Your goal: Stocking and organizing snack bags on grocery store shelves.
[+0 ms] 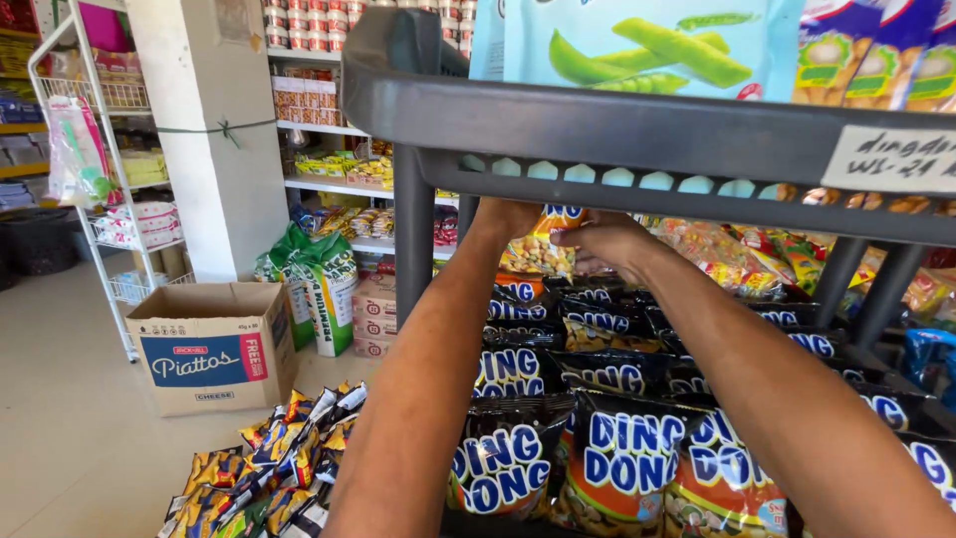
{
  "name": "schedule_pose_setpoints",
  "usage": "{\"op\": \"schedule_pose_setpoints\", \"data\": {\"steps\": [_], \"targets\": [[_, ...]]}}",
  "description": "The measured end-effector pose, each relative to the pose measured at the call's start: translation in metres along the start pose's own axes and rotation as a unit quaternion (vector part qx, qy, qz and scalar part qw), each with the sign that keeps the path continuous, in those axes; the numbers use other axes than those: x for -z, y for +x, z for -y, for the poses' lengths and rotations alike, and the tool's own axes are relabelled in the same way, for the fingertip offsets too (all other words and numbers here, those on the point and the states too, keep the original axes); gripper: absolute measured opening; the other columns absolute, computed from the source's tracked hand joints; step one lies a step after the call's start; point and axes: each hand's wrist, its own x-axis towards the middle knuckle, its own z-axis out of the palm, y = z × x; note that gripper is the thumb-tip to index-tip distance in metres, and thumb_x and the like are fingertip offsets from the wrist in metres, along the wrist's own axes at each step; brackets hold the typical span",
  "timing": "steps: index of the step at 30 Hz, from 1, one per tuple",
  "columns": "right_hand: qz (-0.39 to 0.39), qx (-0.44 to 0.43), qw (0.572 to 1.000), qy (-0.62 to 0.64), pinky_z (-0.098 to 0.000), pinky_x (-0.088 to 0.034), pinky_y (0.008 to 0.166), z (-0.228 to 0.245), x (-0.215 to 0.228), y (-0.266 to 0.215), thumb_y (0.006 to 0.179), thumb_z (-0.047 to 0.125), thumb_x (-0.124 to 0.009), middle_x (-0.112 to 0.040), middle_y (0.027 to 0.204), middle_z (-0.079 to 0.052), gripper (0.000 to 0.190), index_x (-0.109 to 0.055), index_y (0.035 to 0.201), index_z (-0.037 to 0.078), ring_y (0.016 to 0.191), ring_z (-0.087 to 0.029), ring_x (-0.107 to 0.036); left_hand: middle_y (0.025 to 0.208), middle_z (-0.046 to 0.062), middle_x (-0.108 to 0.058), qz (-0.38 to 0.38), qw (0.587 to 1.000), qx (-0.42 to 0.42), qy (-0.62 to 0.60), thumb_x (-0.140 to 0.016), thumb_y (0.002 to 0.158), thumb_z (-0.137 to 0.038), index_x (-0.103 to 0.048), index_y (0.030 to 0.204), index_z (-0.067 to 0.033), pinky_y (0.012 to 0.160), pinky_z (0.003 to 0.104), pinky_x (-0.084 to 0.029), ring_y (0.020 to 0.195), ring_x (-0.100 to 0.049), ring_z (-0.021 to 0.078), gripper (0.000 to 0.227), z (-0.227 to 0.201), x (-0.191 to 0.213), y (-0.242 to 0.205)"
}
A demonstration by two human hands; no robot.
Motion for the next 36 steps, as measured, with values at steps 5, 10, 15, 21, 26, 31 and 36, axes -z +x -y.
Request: {"op": "schedule_pose_setpoints", "data": {"steps": [5, 10, 15, 21, 26, 31, 36], "targets": [[-0.018, 0.009, 1.000, 0.011, -0.0328, -0.059, 0.079, -0.027, -0.022, 0.029, 0.083, 0.026, -0.079, -0.073, 0.111, -0.003, 0.043, -0.066, 0.122, 0.014, 0.095, -0.016, -0.068, 0.129, 0.023, -0.064, 0.094, 0.944, 0.300, -0.096, -0.064, 0.086, -0.025, -0.065, 0.128, -0.0105, 0.102, 0.044, -0.050, 0.121, -0.062, 0.0382, 0.044, -0.031, 0.047, -0.034], [-0.012, 0.038, 0.995, -0.095, -0.0365, -0.061, 0.082, -0.044, -0.024, 0.036, 0.085, 0.021, -0.080, -0.075, 0.105, -0.004, 0.034, -0.066, 0.115, 0.013, 0.098, -0.019, -0.073, 0.130, 0.027, -0.064, 0.149, 0.922, 0.347, -0.086, -0.069, 0.084, -0.024, -0.069, 0.123, -0.0017, 0.105, 0.043, -0.050, 0.126, -0.061, 0.0388, 0.045, -0.038, 0.060, -0.048], [-0.089, 0.109, 0.932, -0.334, -0.0398, -0.057, 0.082, -0.065, -0.021, 0.039, 0.085, 0.014, -0.079, -0.074, 0.098, -0.010, 0.024, -0.068, 0.106, 0.007, 0.095, -0.025, -0.073, 0.132, 0.027, -0.063, 0.194, 0.920, 0.336, -0.060, -0.069, 0.085, -0.025, -0.067, 0.127, -0.0020, 0.105, 0.043, -0.050, 0.127, -0.060, 0.0385, 0.048, -0.036, 0.062, -0.049], [0.016, 0.063, 0.981, -0.181, -0.0402, -0.059, 0.082, -0.050, -0.023, 0.023, 0.076, 0.028, -0.085, -0.077, 0.095, -0.012, 0.038, -0.069, 0.100, 0.003, 0.091, -0.025, -0.076, 0.133, 0.024, -0.064, 0.214, 0.911, 0.345, -0.070, -0.071, 0.084, -0.029, -0.067, 0.126, 0.0003, 0.106, 0.040, -0.051, 0.126, -0.062, 0.0347, 0.052, -0.033, 0.061, -0.046], [-0.028, 0.049, 0.934, -0.354, -0.0416, -0.055, 0.085, -0.046, -0.022, 0.007, 0.082, 0.035, -0.082, -0.076, 0.092, -0.012, 0.030, -0.077, 0.089, 0.006, 0.089, -0.026, -0.073, 0.119, 0.031, -0.070, 0.369, 0.908, 0.195, 0.041, -0.068, 0.082, -0.015, -0.074, 0.115, 0.0105, 0.098, 0.044, -0.055, 0.116, -0.069, 0.0364, 0.041, 0.016, -0.008, -0.027], [-0.027, 0.081, 0.910, -0.406, -0.0413, -0.055, 0.084, -0.059, -0.012, 0.010, 0.082, 0.035, -0.080, -0.076, 0.089, -0.011, 0.025, -0.080, 0.085, 0.010, 0.085, -0.026, -0.073, 0.103, 0.024, -0.076, 0.408, 0.883, 0.232, -0.016, -0.074, 0.085, -0.019, -0.070, 0.110, 0.0125, 0.085, 0.050, -0.062, 0.096, -0.080, 0.0334, 0.040, -0.022, 0.033, -0.045], [-0.019, 0.052, 0.934, -0.352, -0.0415, -0.055, 0.084, -0.039, -0.018, -0.013, 0.085, 0.044, -0.077, -0.076, 0.085, -0.014, 0.039, -0.080, 0.084, 0.006, 0.081, -0.026, -0.073, 0.099, 0.027, -0.077, 0.367, 0.887, 0.281, 0.005, -0.073, 0.087, -0.018, -0.074, 0.104, 0.0115, 0.082, 0.051, -0.059, 0.093, -0.076, 0.0363, 0.034, -0.023, 0.035, -0.047]]}}
